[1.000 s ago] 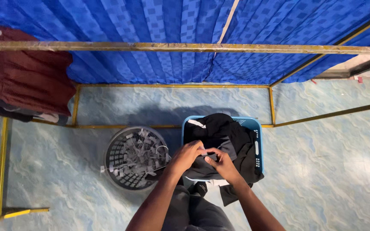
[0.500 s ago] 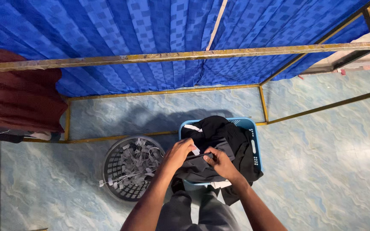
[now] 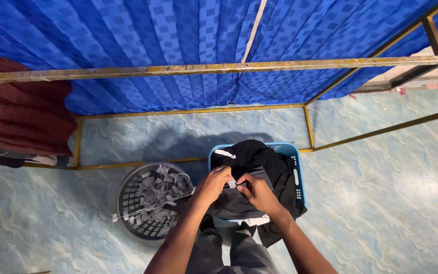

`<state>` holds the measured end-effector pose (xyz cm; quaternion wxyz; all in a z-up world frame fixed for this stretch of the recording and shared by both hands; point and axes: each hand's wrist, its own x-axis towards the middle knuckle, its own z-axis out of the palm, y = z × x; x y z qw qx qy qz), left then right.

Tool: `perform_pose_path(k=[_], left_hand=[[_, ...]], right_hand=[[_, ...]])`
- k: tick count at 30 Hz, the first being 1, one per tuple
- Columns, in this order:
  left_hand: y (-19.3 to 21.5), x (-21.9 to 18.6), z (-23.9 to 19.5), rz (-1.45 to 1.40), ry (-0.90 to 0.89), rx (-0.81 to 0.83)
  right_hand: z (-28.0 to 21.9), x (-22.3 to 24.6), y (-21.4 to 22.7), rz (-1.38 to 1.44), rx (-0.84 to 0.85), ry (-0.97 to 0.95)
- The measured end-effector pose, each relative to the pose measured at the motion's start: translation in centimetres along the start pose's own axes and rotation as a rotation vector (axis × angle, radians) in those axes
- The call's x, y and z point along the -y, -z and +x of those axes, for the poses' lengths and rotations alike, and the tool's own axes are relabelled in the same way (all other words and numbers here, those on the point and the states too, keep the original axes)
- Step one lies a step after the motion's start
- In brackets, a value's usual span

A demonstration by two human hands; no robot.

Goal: The person repeatedly picks dark garments from a blue laundry basket, places each on a white hanger, and hangs the hanger on a metal clothing rack. The person continues this cycle for several items, moving the hangers along the rack as needed.

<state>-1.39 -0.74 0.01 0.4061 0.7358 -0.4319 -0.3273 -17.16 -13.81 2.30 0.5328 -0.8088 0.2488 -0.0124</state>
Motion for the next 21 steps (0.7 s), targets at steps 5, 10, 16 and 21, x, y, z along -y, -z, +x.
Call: perform_pose_path(k=[5,10,16,21], left_hand=[[-0.1,-0.5,0.5,0.03,-0.137,-0.021],[-0.2,-1.1,0.4,0.118,-0.097,-0.035],[-0.6,-0.3,0.6,0.074,0.033,0.01],[-1.3,-0.1,0.0,0.01,-0.077,-0.064]], right_hand=[[0.2,-0.2,0.4,-0.012,-0.026,-0.034],[1.2,-1.4,-0.1,0.137,-0.057,-0.04],[2.1,-3.1,-1.0,0.365,-0.053,-0.047],[2.1,-3.0,-0.9,0.328,0.134,-0.124]])
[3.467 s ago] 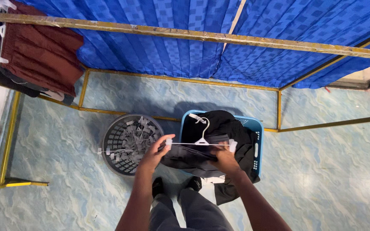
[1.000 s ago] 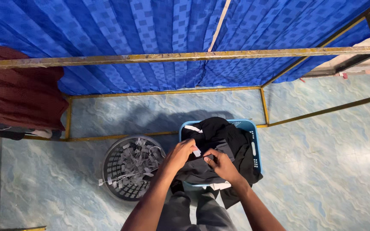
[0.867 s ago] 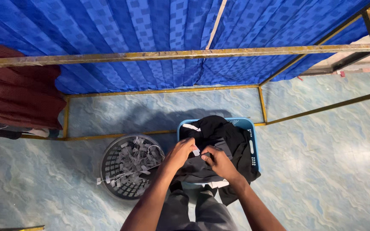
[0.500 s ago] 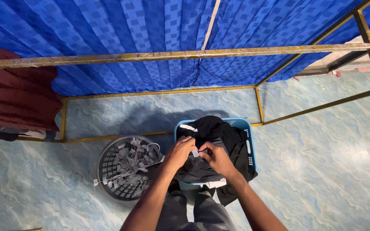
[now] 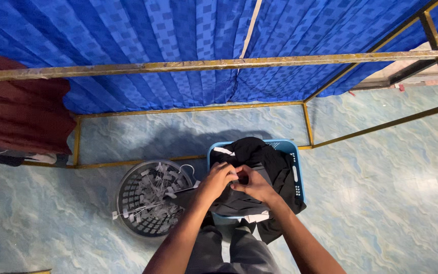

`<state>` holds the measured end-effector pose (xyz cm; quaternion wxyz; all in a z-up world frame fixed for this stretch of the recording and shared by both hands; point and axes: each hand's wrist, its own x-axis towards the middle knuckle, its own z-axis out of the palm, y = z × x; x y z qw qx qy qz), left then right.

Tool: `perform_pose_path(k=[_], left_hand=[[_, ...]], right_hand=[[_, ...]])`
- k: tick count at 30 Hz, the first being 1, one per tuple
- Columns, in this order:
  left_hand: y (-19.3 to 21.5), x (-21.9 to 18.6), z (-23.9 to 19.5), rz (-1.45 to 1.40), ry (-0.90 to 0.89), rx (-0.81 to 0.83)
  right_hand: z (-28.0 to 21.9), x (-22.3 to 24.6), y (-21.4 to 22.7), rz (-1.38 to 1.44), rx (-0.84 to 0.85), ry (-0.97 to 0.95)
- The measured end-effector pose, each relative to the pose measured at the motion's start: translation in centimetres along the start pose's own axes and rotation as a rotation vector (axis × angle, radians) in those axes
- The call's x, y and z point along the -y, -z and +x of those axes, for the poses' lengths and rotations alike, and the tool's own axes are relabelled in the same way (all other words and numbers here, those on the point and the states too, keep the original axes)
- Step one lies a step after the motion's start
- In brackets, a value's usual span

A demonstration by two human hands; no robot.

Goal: The person repeatedly picks dark garments from a blue laundry basket, places each on a white hanger, and hangs the hanger on a metal clothing rack. The person continues this cycle for several items, moving the hangers along the rack as needed.

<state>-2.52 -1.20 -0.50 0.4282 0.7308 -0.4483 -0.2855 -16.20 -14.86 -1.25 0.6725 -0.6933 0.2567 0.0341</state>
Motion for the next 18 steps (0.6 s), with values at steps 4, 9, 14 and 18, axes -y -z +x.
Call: perform_pose_path(k=[4,9,14,18], left_hand=[[-0.2,-0.5,-0.6,-0.032,0.097,-0.089],[0.1,0.7,-1.5,-0.106,0.051,-0.227],[1.3,2.3,-4.1,0.15,0.288,-0.368],[2.5,3.9,-4.5,0.211,-0.072,-0.632]], right_hand=[[-0.1,0.5,-0.4,-0.255,-0.077,-0.183],[-0.1,-1.1,-0.5,-0.181,-0.078,-0.006],[0.0,-2.9,1.0,-0.033,-0.099,0.073],[-0.8,-3.0,2.4,0.091,-0.086,0.017]])
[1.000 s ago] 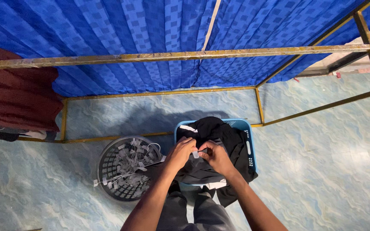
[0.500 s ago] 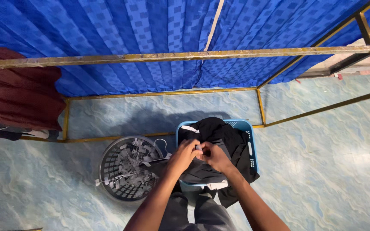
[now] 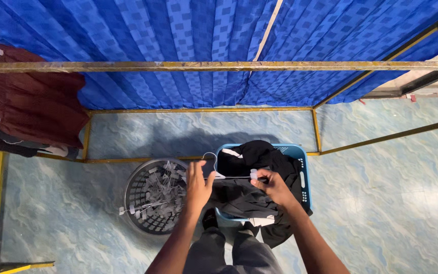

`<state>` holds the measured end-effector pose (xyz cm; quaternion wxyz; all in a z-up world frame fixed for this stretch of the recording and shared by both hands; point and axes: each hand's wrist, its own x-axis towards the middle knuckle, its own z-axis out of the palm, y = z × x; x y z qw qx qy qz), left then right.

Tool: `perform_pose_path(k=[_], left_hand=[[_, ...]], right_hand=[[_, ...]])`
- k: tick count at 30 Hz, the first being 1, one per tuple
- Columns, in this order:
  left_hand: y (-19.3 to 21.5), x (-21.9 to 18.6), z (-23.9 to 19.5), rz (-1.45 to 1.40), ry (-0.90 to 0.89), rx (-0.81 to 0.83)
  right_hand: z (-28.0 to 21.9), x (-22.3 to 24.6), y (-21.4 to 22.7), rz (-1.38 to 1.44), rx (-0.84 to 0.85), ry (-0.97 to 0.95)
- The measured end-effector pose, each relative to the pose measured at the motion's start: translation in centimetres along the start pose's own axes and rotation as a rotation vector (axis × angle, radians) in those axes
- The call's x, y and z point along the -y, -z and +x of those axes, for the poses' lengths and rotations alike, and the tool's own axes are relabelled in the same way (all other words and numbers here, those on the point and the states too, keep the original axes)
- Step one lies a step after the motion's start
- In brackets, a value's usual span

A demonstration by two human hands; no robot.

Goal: The person repeatedly picks dark garments from a blue laundry basket, places each on a white hanger, and hangs the hanger on a metal clothing rack. The person continues this cycle for several items, moving the hangers along the rack as needed.

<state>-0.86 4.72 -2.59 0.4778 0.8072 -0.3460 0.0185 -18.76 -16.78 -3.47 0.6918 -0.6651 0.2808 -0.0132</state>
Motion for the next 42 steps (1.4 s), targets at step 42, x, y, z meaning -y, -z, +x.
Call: perform_pose_path(k=[42], left_hand=[[3.3,1.2,-5.6,-0.248,0.613,-0.141]], right_hand=[[1.3,12.6,-3.5,-0.208,0.955,-0.097]])
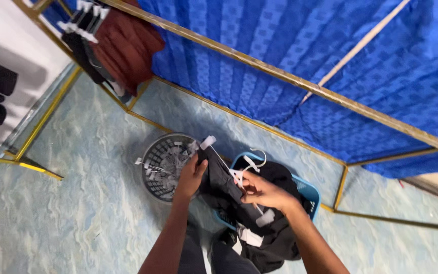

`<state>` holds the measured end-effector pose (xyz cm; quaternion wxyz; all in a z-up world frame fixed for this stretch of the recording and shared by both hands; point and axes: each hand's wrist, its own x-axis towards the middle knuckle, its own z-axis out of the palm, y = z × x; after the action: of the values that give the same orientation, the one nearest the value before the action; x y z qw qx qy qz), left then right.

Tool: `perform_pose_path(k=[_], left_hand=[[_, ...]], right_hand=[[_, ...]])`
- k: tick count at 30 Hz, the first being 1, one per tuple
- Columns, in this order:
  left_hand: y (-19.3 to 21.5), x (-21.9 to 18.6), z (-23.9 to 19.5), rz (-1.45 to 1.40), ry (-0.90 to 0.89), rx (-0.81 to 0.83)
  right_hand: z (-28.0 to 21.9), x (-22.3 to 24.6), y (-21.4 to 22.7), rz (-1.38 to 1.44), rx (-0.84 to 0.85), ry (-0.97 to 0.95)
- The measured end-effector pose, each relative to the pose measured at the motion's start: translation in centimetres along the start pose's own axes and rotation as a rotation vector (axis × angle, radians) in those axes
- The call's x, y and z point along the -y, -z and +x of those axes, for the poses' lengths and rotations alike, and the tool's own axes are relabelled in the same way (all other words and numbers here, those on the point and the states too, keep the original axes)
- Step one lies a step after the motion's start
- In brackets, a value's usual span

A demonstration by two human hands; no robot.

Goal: The person repeatedly picks dark garments from a blue laundry basket, places each on a white hanger, and hangs the hanger on a metal clothing rack. The person continues this cycle for several items, moving the hangers along the rack as needed.

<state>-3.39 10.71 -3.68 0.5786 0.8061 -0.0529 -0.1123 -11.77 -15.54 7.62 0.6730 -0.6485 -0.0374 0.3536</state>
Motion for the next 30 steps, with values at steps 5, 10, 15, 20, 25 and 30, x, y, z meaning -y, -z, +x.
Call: perform_pose_path(k=[5,10,15,20,25,30], left_hand=[[3.1,-0.3,0.1,-0.021,0.108,-0.004],[7.3,1.1,1.1,-0.041,-0.006,-0.033],[12.0,2.2,3.1,-0.228,-0.099,-0.029],[18.1,2.8,5.1,-0.288,-0.123,0.113],[23.1,2.4,8.0,-0.166,0.007,0.131],[28.1,1.4,9.5,-0.154,-0.062,0.049]], right_hand=[[2.8,2.9,-2.4,0.012,0.029,0.003],[6.2,6.0,-4.5,0.007,-0.042,0.133],[9.7,10.7,-7.0,-0.055,-0.05,0.178],[13.5,15.4,-9.5,-0.007,-0.079,0.233],[18.3,19.7,-10.7,-0.086,-0.115,0.276],[22.3,23.5,-11.8,0.019,-0.036,0.357]])
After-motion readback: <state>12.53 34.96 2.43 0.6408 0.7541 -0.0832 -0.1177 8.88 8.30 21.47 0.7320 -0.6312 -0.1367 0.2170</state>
